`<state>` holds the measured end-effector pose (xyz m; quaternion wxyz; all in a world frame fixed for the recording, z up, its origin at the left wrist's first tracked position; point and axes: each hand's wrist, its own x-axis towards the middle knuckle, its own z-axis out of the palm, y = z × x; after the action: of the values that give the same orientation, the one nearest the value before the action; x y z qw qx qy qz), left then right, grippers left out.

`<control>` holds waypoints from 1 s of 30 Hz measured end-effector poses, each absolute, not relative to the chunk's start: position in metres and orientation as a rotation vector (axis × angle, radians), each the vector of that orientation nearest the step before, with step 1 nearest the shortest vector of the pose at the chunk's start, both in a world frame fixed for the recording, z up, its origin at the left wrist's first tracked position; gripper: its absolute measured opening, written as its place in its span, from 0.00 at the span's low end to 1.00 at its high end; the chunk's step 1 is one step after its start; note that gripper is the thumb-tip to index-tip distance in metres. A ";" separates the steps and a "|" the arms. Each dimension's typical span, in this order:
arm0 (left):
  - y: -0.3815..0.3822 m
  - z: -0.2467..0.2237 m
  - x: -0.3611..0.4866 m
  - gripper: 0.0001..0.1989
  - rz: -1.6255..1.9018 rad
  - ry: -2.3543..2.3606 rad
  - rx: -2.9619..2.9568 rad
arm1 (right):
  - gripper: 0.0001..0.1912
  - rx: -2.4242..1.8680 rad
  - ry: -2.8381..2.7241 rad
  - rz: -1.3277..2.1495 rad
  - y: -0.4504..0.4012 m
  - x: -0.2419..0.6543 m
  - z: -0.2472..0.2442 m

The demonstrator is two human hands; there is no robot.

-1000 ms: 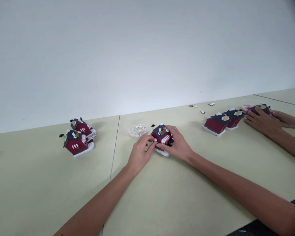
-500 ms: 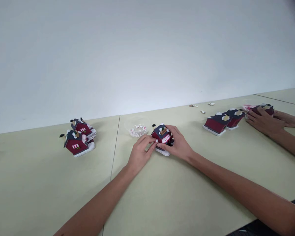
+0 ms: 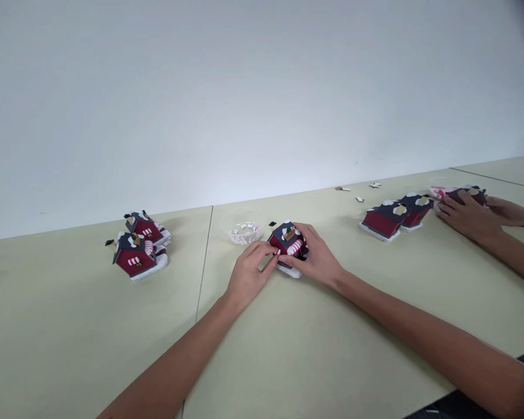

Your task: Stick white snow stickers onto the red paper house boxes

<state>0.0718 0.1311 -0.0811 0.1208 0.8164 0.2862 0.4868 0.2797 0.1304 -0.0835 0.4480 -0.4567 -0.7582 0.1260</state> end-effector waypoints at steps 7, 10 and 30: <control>0.131 -0.082 0.070 0.05 1.402 0.836 2.384 | 0.41 -1.130 -1.898 0.315 0.129 0.279 -0.083; 0.130 -0.083 0.070 0.05 1.351 0.933 2.374 | 0.41 -1.101 -1.907 0.323 0.129 0.280 -0.084; 0.126 -0.073 0.071 0.43 0.966 0.894 2.077 | 0.43 -0.732 -2.080 0.737 0.129 0.289 -0.086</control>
<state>0.0715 0.1260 -0.0735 0.3349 0.7959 0.3425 0.3704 0.2887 0.1292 -0.0861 0.3972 -0.2890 -0.8210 0.2908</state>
